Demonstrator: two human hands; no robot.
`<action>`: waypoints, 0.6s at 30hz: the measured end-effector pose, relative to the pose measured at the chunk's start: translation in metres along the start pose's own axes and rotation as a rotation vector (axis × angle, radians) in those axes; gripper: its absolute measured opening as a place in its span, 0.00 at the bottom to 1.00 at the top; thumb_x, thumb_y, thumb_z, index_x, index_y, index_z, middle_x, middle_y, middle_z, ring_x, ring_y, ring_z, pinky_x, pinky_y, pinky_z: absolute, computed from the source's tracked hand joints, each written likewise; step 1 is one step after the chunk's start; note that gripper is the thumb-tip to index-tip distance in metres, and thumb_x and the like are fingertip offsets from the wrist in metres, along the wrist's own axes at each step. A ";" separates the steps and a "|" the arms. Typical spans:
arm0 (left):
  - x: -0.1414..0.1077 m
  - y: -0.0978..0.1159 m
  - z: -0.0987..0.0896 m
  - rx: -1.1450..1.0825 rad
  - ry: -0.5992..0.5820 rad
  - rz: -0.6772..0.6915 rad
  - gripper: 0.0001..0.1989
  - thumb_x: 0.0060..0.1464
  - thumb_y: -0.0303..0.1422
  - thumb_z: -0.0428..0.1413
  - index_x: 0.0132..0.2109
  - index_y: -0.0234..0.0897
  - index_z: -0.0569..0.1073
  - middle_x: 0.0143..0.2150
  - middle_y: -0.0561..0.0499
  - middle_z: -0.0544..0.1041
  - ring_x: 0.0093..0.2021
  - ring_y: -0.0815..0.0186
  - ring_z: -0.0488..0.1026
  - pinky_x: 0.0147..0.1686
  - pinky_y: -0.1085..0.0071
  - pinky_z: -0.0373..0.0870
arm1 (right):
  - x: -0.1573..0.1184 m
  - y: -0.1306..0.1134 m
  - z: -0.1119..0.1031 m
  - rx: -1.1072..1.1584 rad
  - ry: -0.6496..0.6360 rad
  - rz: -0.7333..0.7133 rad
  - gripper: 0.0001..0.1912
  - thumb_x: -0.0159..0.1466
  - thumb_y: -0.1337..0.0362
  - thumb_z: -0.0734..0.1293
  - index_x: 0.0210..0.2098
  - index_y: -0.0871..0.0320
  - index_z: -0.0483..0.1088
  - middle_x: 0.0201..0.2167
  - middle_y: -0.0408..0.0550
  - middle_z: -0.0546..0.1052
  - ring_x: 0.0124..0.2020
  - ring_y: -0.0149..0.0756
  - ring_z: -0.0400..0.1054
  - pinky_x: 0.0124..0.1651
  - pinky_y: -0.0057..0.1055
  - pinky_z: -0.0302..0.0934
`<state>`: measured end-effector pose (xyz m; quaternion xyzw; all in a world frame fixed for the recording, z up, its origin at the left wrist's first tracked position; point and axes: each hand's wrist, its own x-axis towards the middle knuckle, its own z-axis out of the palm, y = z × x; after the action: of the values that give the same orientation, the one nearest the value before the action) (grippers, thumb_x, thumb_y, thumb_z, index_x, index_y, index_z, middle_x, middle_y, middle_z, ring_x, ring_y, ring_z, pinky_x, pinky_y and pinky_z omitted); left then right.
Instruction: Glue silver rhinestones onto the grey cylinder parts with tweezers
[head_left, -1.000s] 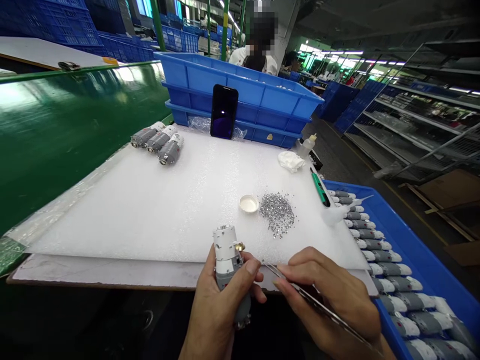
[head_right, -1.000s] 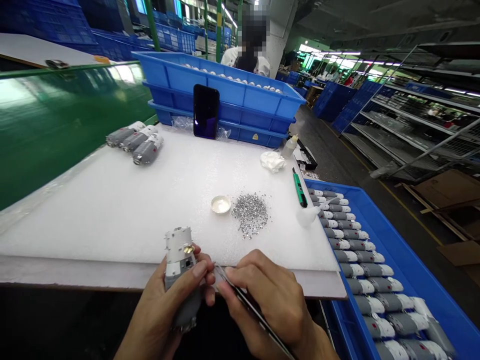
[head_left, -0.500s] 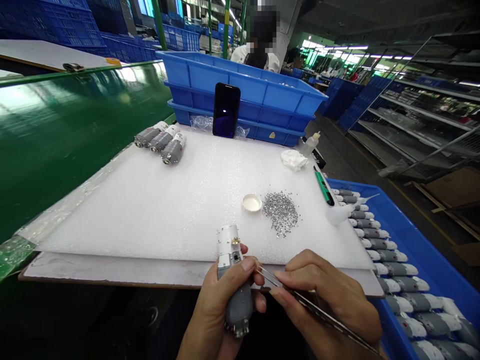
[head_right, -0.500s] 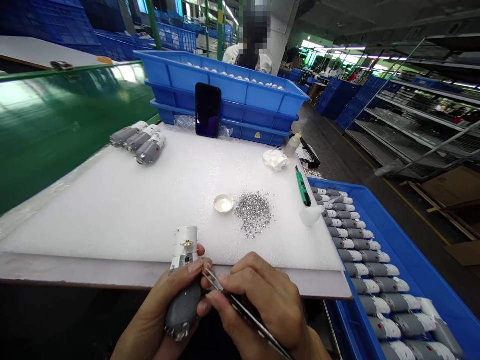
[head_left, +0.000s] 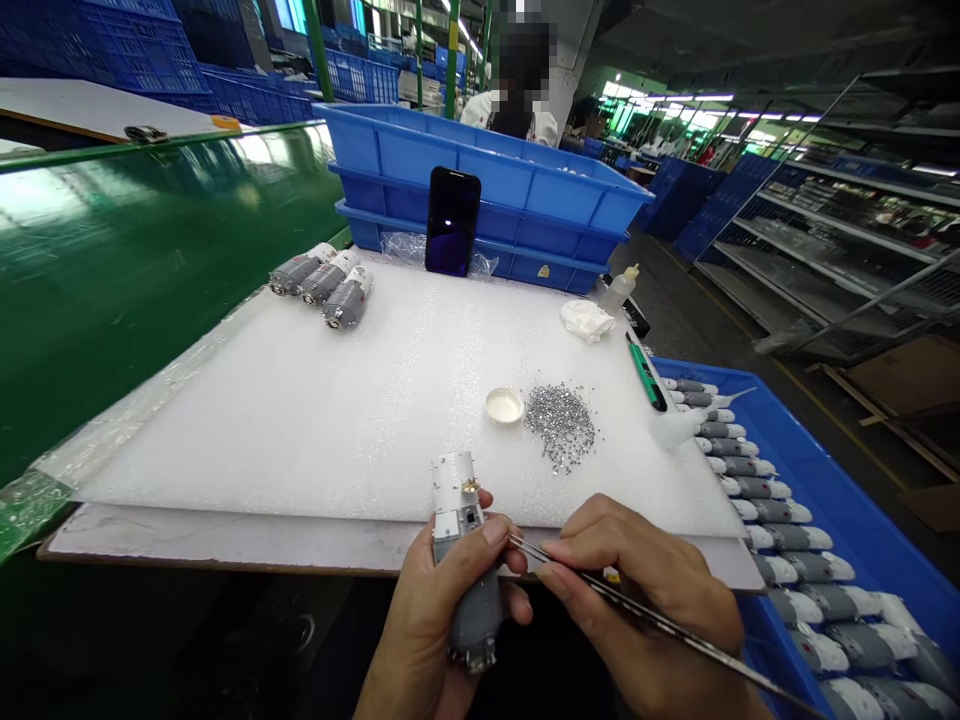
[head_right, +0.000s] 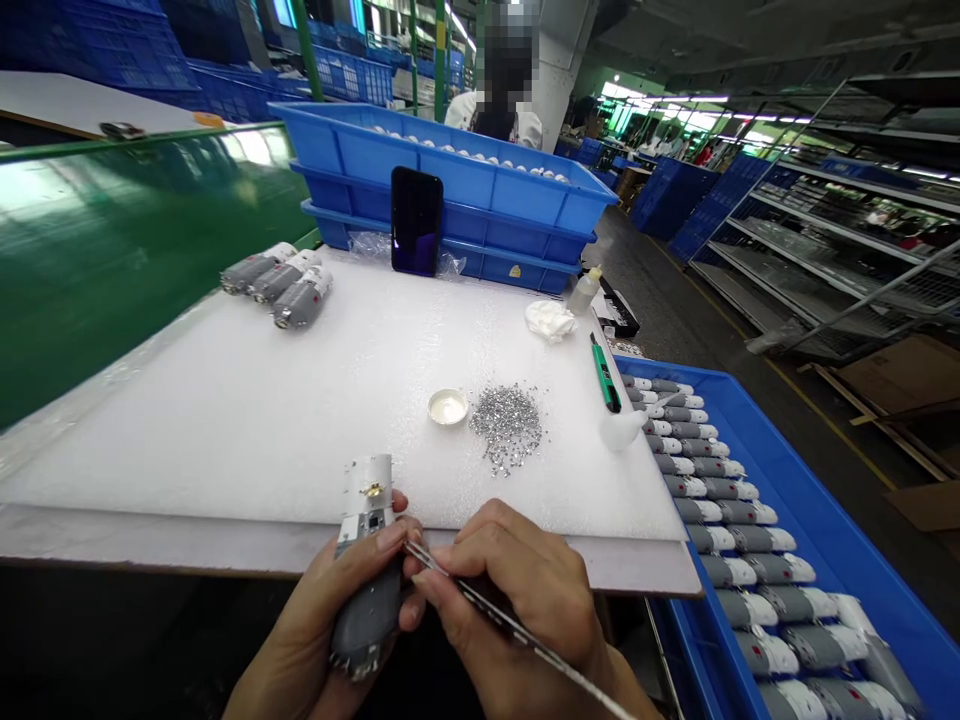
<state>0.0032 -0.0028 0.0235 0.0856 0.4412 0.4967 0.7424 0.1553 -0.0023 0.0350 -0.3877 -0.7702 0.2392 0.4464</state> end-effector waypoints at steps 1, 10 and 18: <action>0.002 -0.001 -0.001 0.010 -0.030 0.019 0.20 0.51 0.33 0.65 0.50 0.36 0.68 0.27 0.54 0.76 0.20 0.73 0.70 0.23 0.79 0.69 | 0.002 0.002 -0.002 -0.002 0.017 0.048 0.07 0.65 0.75 0.67 0.36 0.58 0.72 0.27 0.41 0.76 0.27 0.26 0.69 0.30 0.21 0.63; 0.008 -0.009 -0.016 0.029 -0.247 0.043 0.18 0.48 0.45 0.67 0.35 0.36 0.74 0.24 0.53 0.76 0.15 0.72 0.68 0.17 0.77 0.62 | 0.082 0.059 -0.011 -0.140 -0.041 0.458 0.15 0.62 0.59 0.68 0.22 0.58 0.68 0.17 0.39 0.65 0.21 0.28 0.57 0.23 0.27 0.49; 0.001 -0.007 -0.020 0.138 -0.117 0.107 0.24 0.44 0.46 0.69 0.44 0.34 0.81 0.30 0.49 0.78 0.27 0.69 0.71 0.26 0.75 0.70 | 0.109 0.072 0.009 -0.271 -0.159 0.451 0.14 0.59 0.62 0.67 0.19 0.58 0.66 0.17 0.41 0.67 0.21 0.29 0.55 0.23 0.29 0.46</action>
<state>-0.0069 -0.0116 0.0078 0.1888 0.4249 0.4985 0.7317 0.1429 0.1281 0.0337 -0.5857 -0.7219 0.2571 0.2640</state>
